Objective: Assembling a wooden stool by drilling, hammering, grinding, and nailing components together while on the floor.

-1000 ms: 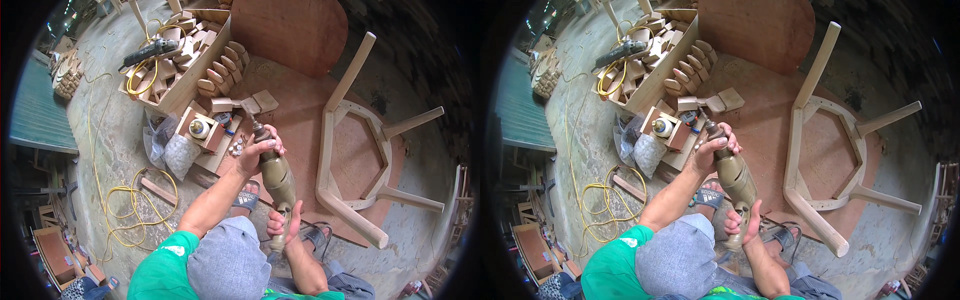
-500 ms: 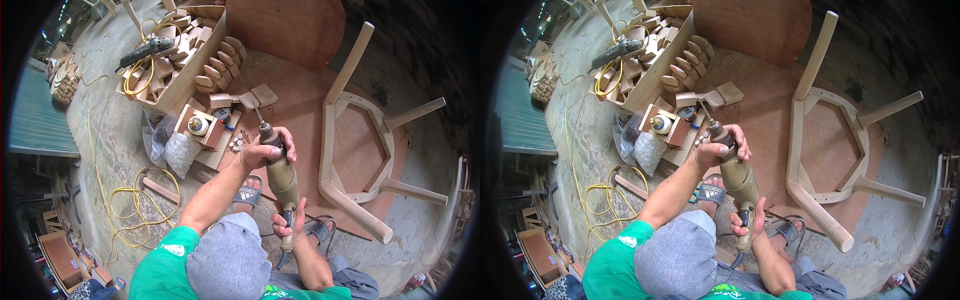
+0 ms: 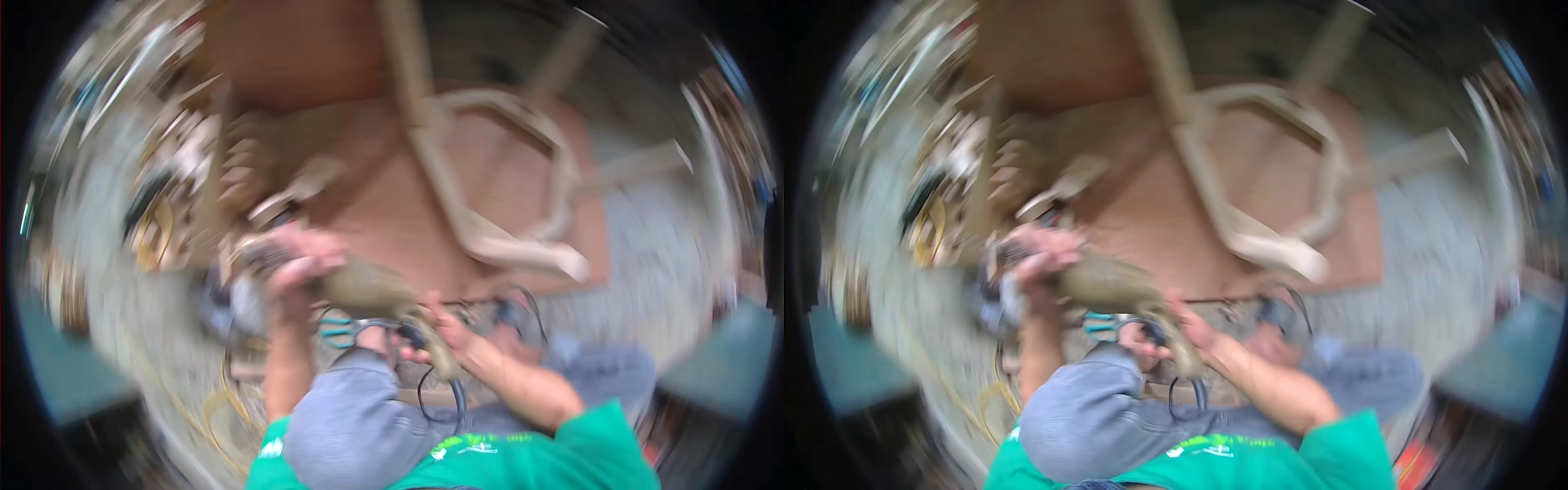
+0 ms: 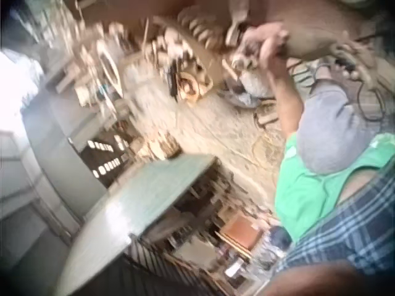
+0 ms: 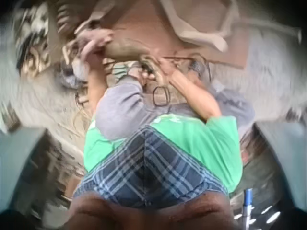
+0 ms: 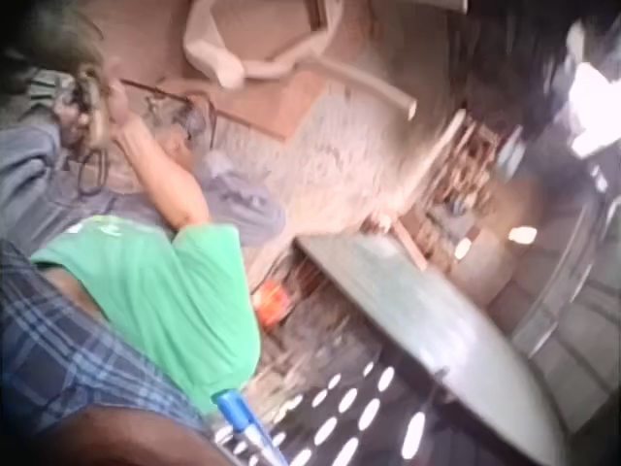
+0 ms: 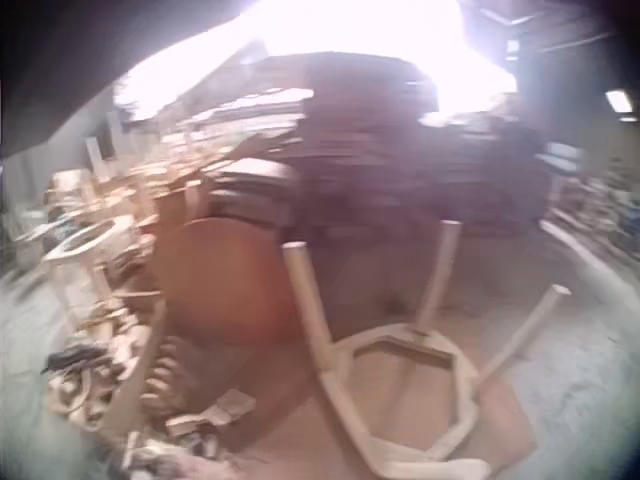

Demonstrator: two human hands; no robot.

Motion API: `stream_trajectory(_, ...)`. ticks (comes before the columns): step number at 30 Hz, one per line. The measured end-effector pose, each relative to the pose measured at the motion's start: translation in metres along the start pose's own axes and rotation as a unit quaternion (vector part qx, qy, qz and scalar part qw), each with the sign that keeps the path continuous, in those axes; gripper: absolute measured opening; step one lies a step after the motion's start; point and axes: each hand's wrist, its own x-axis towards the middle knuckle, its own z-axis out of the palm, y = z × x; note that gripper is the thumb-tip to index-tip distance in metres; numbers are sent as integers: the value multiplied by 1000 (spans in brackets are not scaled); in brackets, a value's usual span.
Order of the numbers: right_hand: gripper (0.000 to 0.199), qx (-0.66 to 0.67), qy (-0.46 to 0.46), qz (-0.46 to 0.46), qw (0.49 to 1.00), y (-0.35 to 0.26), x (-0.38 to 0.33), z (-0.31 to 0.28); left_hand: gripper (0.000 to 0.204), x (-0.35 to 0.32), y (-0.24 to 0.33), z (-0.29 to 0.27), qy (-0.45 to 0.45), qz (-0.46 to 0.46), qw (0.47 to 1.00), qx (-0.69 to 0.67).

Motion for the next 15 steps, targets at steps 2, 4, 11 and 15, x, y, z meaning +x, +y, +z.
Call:
stream_trajectory(2, 63, -195, 101, -15, 976, 0, -11, 49, 10, 10, 33, 12, -6, 42, 999, 28)
stream_trajectory(4, 72, -316, 155, -28, 936, 8, -35, 104, 9, 33, 62, 28, -107, 85, 989, 61)
stream_trajectory(11, 48, -256, 95, -241, 931, 49, -156, 187, 51, 73, 76, 263, -96, -89, 985, 111)
stream_trajectory(15, 23, -274, 64, -374, 884, 46, -228, 212, 82, 71, 87, 327, -229, 15, 944, 238)
